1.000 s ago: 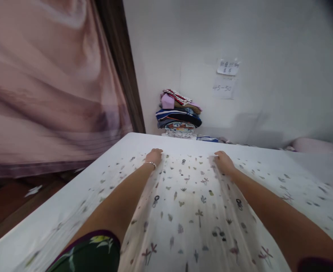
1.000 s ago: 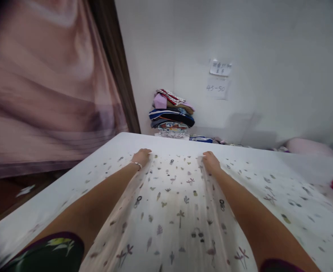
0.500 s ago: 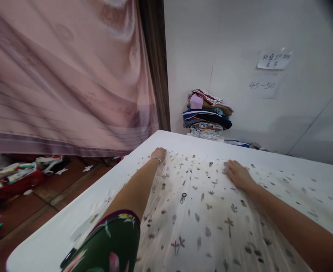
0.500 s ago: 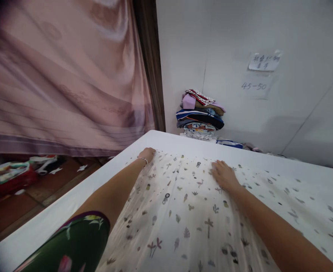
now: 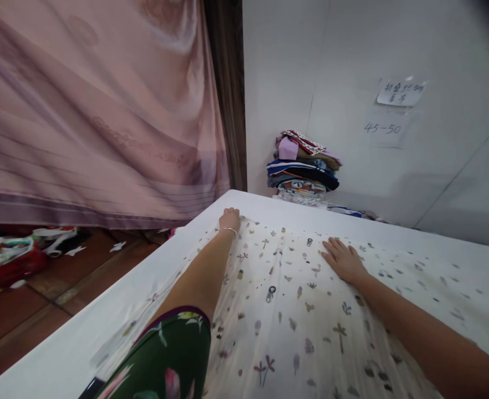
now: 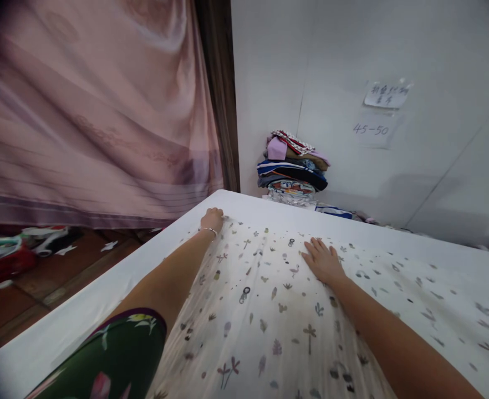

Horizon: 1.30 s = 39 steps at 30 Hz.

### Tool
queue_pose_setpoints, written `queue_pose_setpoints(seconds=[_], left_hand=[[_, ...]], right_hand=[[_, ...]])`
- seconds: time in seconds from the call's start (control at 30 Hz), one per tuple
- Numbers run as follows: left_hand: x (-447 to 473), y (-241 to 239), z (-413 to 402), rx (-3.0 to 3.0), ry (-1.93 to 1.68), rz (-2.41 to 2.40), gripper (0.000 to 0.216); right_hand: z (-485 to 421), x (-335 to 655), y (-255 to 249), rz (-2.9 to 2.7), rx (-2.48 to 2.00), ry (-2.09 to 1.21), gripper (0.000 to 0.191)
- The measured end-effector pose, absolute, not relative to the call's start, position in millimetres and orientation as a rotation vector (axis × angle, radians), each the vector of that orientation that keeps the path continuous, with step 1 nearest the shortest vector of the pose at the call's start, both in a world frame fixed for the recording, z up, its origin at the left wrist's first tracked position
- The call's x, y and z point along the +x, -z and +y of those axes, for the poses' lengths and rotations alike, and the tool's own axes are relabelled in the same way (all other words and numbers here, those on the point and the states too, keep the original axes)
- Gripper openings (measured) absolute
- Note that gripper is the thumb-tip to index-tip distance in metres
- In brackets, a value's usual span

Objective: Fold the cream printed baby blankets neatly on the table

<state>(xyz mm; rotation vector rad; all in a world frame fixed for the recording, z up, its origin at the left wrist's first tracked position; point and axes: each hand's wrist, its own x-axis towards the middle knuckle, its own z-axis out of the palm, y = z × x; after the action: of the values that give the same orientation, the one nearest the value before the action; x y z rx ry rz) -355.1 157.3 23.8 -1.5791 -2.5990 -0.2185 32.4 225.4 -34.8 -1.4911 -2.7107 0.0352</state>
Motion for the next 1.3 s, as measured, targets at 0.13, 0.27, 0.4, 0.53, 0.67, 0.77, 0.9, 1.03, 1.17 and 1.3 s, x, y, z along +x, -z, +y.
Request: queue_pose_setpoints(seconds=[0.13,0.27,0.4,0.53,0.67,0.77,0.9,1.03,1.17,1.3], left_hand=[[-358.5,-19.0,161.6,-1.586,0.218,-2.638,0.036],[-344.3,-15.2,156.7,-1.683,0.263,-2.539,0.038],[-315.3,-7.6,146.3,-2.013,0.254,-2.336,0.037],[-296.5,3.0,142.1,-2.21,0.179,-2.318,0.052],[-294.0,2.2,148.1,-2.165,0.133,-2.444,0.058],[-293.3,-7.8,149.6,-2.152,0.094,-2.476,0.057],[-279.6,-21.0,133.8,-2.166,0.064,-2.428,0.058],[-254.0,-15.2,97.9,-2.335,0.028,-2.21,0.059],[-234.7,0.3,67.4,-2.571,0.021,-1.985,0.063],[-226.9,-3.3,63.0,-2.551,-0.007,-2.028,0.063]], right_hand=[[225.6,32.4,36.4,-2.708,-1.484,-0.036,0.054],[227.6,33.6,37.6,-2.714,-1.477,-0.04,0.056],[227.3,31.9,34.9,-2.736,-1.524,-0.054,0.057],[225.1,30.5,32.6,-2.755,-1.547,-0.063,0.057],[227.5,29.1,30.1,-2.758,-1.544,-0.119,0.057],[229.7,25.2,20.2,-2.755,-1.557,-0.232,0.057],[213.5,22.9,-0.3,-2.727,-1.496,-0.408,0.059],[170.1,28.5,-5.5,-2.727,-1.435,-0.414,0.058],[127.9,42.6,-5.0,-2.793,-1.207,-0.475,0.06],[97.0,77.6,-22.7,-2.702,-1.249,-0.453,0.061]])
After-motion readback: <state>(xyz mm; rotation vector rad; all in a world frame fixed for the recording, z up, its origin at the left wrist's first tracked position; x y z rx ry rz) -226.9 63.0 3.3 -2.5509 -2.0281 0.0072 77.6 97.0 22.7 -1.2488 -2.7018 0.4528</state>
